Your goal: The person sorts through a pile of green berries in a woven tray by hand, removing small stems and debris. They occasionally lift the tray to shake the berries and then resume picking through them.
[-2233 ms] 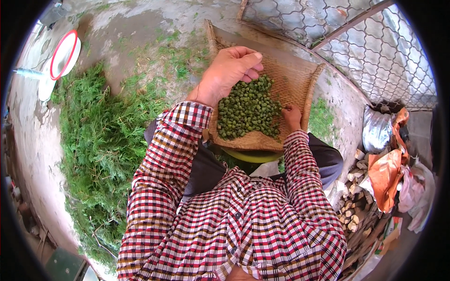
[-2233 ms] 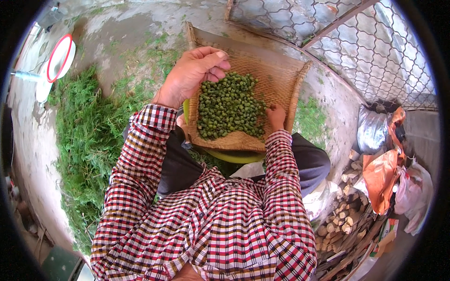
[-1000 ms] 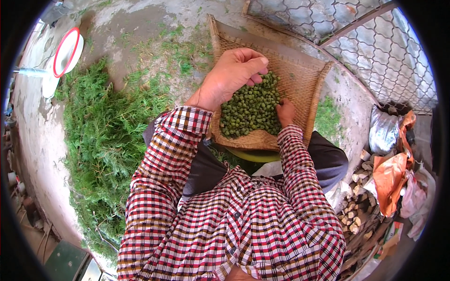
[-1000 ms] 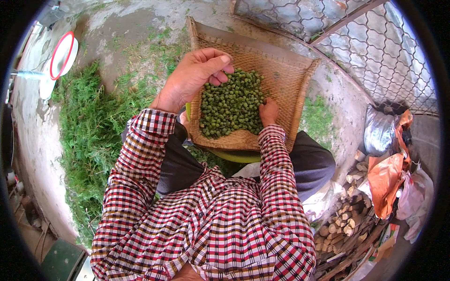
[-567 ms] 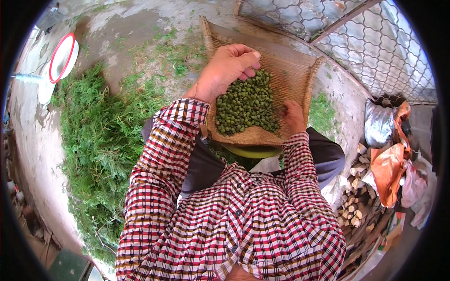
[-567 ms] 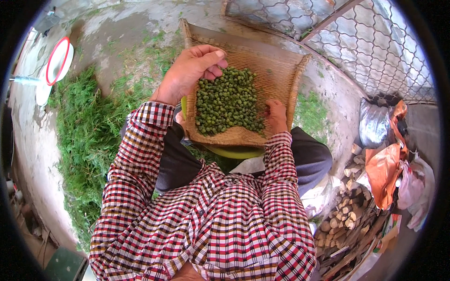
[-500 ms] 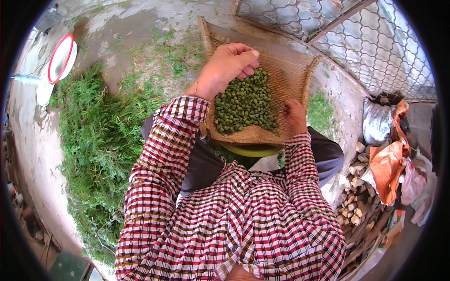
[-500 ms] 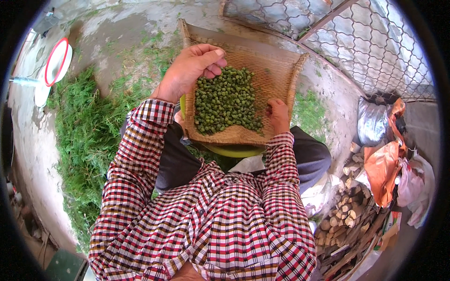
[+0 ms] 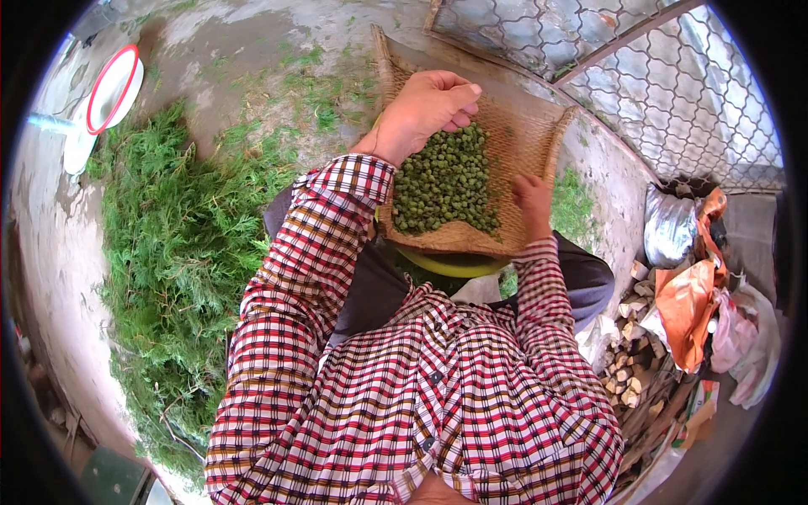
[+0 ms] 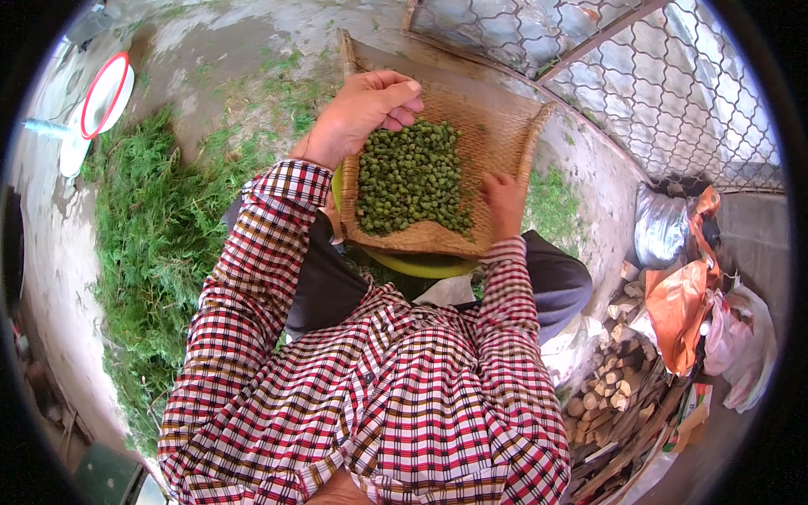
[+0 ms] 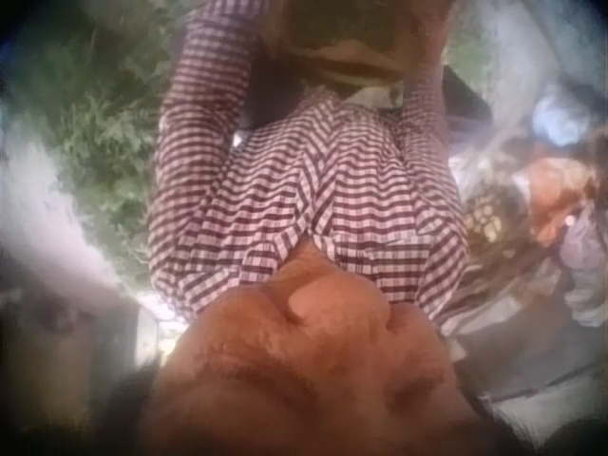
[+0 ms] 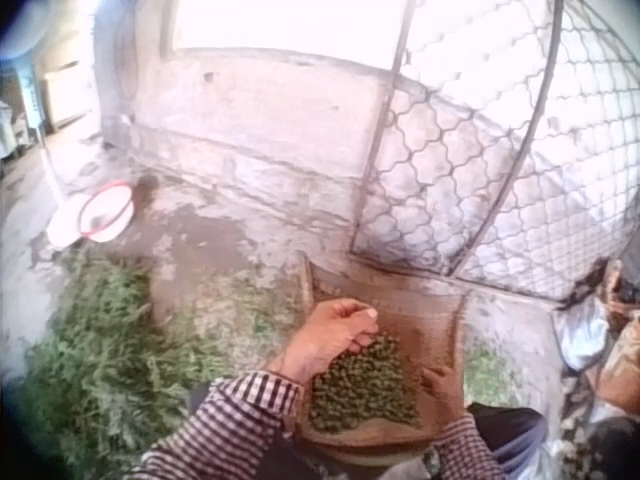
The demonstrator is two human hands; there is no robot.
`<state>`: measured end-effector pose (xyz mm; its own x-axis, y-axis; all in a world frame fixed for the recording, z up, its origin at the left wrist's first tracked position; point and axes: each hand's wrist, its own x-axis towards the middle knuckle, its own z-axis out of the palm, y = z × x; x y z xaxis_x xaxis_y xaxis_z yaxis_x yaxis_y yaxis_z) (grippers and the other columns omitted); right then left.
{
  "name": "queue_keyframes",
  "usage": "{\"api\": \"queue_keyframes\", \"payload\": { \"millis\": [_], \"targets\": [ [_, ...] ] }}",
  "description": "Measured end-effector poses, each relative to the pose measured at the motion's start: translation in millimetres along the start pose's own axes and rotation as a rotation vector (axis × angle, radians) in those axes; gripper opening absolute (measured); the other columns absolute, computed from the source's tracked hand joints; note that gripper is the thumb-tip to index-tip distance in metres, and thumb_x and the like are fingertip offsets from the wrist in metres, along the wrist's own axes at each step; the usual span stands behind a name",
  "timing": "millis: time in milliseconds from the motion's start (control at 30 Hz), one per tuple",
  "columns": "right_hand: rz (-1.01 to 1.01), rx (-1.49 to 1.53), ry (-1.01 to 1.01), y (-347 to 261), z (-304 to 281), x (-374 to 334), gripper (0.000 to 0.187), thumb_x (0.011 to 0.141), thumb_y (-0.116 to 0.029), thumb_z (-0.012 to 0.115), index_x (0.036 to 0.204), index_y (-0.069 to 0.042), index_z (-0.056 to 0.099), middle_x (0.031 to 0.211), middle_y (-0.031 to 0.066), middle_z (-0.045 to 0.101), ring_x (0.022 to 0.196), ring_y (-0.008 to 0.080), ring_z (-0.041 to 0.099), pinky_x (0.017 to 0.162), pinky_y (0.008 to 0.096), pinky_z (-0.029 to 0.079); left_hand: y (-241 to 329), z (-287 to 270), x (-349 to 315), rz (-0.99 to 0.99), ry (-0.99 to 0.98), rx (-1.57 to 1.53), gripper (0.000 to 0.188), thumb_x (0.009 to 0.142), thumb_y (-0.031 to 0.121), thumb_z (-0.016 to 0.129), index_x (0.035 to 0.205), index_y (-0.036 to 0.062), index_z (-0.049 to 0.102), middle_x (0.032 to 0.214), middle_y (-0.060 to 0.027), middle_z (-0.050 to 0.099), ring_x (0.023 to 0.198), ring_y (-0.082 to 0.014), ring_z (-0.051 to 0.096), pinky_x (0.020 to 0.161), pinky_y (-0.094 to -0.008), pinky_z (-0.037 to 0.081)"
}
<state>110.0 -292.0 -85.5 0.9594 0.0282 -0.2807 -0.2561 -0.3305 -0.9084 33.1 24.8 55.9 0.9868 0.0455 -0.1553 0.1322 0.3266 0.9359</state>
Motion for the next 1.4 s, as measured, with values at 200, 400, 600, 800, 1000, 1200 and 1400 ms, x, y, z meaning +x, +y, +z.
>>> {"api": "queue_keyframes", "payload": {
  "millis": [200,400,600,800,1000,1200,1400],
  "targets": [
    [-0.495,-0.823,-0.164,12.6,92.4,15.2,0.024,0.072,-0.012,0.064,0.093,-0.001,0.061,0.08,0.0181,0.061,0.077,0.0319,0.059,0.069,0.0406,0.047,-0.4,-9.3,-4.9,0.01,0.03,-0.039,0.025,0.085,0.024,0.059,0.097,0.0021,0.058,0.084,-0.0052,0.062,0.068,-0.0101,0.058,0.061,-0.0214,0.048],
    [-0.369,-1.005,-0.206,17.3,103.7,26.1,0.021,0.074,-0.012,0.064,0.092,-0.001,0.062,0.085,0.0176,0.062,0.083,0.0313,0.058,0.071,0.0396,0.047,3.4,-12.2,-4.2,0.056,0.067,-0.072,0.026,0.083,0.023,0.06,0.093,-0.0011,0.058,0.08,-0.0051,0.061,0.067,-0.0102,0.057,0.057,-0.0214,0.046],
    [-0.126,-0.586,-0.189,38.0,72.2,33.8,0.021,0.078,-0.011,0.061,0.096,0.0,0.062,0.078,0.0121,0.063,0.063,0.0213,0.06,0.058,0.0329,0.049,2.1,-6.9,-4.3,0.045,0.025,-0.038,0.025,0.084,0.023,0.059,0.097,0.0008,0.058,0.083,-0.0045,0.062,0.069,-0.0105,0.056,0.062,-0.022,0.047],
    [0.071,0.084,-0.23,-26.2,62.0,-23.4,0.024,0.081,-0.013,0.061,0.099,0.002,0.06,0.071,0.003,0.059,0.058,0.0111,0.054,0.051,0.0223,0.043,-47.5,3.5,11.4,0.115,-0.067,0.495,0.031,0.081,0.022,0.059,0.1,-0.0026,0.059,0.082,-0.0059,0.062,0.071,-0.0119,0.056,0.063,-0.0245,0.045],
    [-0.179,0.13,-0.387,-94.8,67.4,-65.4,0.019,0.081,-0.01,0.061,0.096,0.002,0.061,0.07,0.0008,0.057,0.059,0.0075,0.05,0.053,0.0207,0.04,-67.6,15.4,7.0,-0.011,-0.232,0.355,0.033,0.084,0.023,0.057,0.103,-0.0043,0.056,0.088,-0.0094,0.061,0.075,-0.0148,0.061,0.064,-0.0249,0.049],
    [-0.251,0.08,-0.441,-107.0,67.9,-82.1,0.014,0.08,-0.009,0.063,0.089,0.001,0.064,0.068,-0.0007,0.058,0.057,0.0058,0.052,0.051,0.0182,0.041,-68.3,16.2,1.2,-0.234,-0.371,0.046,0.027,0.086,0.021,0.057,0.097,-0.0027,0.058,0.082,-0.0079,0.062,0.066,-0.0134,0.061,0.057,-0.0228,0.05],
    [-0.31,-0.073,-0.371,-111.3,70.9,-90.0,0.013,0.08,-0.013,0.064,0.08,0.0,0.064,0.063,-0.0013,0.057,0.053,0.0042,0.05,0.046,0.0181,0.04,-64.4,9.5,-2.1,-0.272,-0.378,-0.008,0.02,0.084,0.017,0.058,0.091,-0.0016,0.059,0.073,-0.0057,0.061,0.061,-0.0111,0.059,0.053,-0.022,0.049]
  ]
}}
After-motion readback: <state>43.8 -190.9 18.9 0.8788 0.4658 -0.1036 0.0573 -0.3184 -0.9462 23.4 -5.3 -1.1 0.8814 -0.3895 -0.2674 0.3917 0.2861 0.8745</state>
